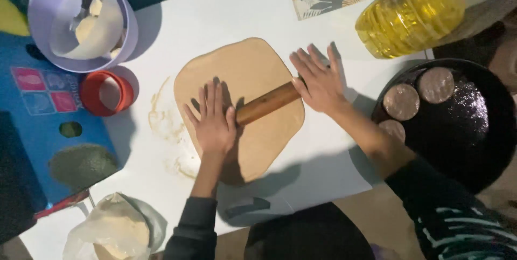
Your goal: Rolling out dough with a rolling pin and cutting it into circles using a round mold.
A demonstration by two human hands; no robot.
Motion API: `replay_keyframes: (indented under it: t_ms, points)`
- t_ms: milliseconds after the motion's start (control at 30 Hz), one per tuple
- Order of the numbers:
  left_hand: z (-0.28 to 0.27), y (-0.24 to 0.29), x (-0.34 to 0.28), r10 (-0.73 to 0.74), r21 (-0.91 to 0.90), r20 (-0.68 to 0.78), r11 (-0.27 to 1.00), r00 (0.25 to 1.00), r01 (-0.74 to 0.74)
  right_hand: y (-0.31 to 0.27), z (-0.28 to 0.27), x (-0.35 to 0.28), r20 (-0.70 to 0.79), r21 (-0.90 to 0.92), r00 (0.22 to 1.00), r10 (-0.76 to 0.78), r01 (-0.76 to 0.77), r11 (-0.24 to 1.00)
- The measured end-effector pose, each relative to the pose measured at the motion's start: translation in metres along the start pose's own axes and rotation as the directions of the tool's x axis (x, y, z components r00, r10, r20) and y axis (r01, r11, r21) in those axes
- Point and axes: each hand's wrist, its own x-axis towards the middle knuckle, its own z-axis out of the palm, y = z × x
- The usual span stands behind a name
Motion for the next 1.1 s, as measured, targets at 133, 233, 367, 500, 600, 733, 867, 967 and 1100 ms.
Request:
replay_keyframes:
  t_ms: [133, 233, 367, 500, 600, 733, 867, 967, 1100]
  points:
    - [-0.009, 0.043, -0.113, 0.060, -0.231, -0.018, 0.971, 0.998, -0.062, -0.032, -0.033, -0.105, 0.106, 0.147, 0.993, 0.058, -0.074, 0.986]
    - [0.005, 0.047, -0.147, 0.063, -0.119, 0.028, 0.991, 0.998, -0.059, -0.033, -0.035, -0.132, 0.177, 0.255, 0.978, 0.114, -0.157, 0.954]
    - [-0.005, 0.043, -0.099, -0.064, 0.060, 0.088, 0.996, 0.994, 0.058, -0.037, -0.018, -0.081, 0.172, 0.105, 0.970, 0.173, -0.192, 0.976]
    - [-0.016, 0.065, -0.136, 0.057, -0.021, -0.062, 0.998, 0.996, -0.058, -0.058, -0.043, -0.129, 0.020, 0.116, 1.000, -0.010, 0.008, 0.993]
    - [0.000, 0.074, -0.199, 0.051, -0.132, -0.034, 0.990, 0.998, -0.055, -0.067, -0.060, -0.177, 0.133, 0.151, 0.991, 0.013, -0.033, 0.988]
    - [-0.001, 0.051, -0.209, -0.018, -0.050, 0.108, 0.998, 0.994, 0.024, -0.067, -0.053, -0.171, 0.203, 0.076, 0.978, 0.051, -0.068, 0.995]
    - [-0.023, 0.006, -0.255, 0.024, 0.019, 0.050, 1.000, 0.998, -0.025, -0.109, -0.024, -0.186, 0.229, 0.175, 0.974, -0.004, -0.037, 0.984]
    - [-0.039, -0.021, -0.239, -0.064, -0.023, 0.015, 0.998, 0.998, 0.064, -0.138, -0.004, -0.158, 0.204, 0.158, 0.977, -0.067, 0.035, 0.987]
    - [-0.039, -0.060, -0.151, -0.174, -0.052, -0.021, 0.984, 0.985, 0.172, -0.138, 0.027, -0.076, 0.186, -0.058, 0.981, -0.060, 0.072, 0.996]
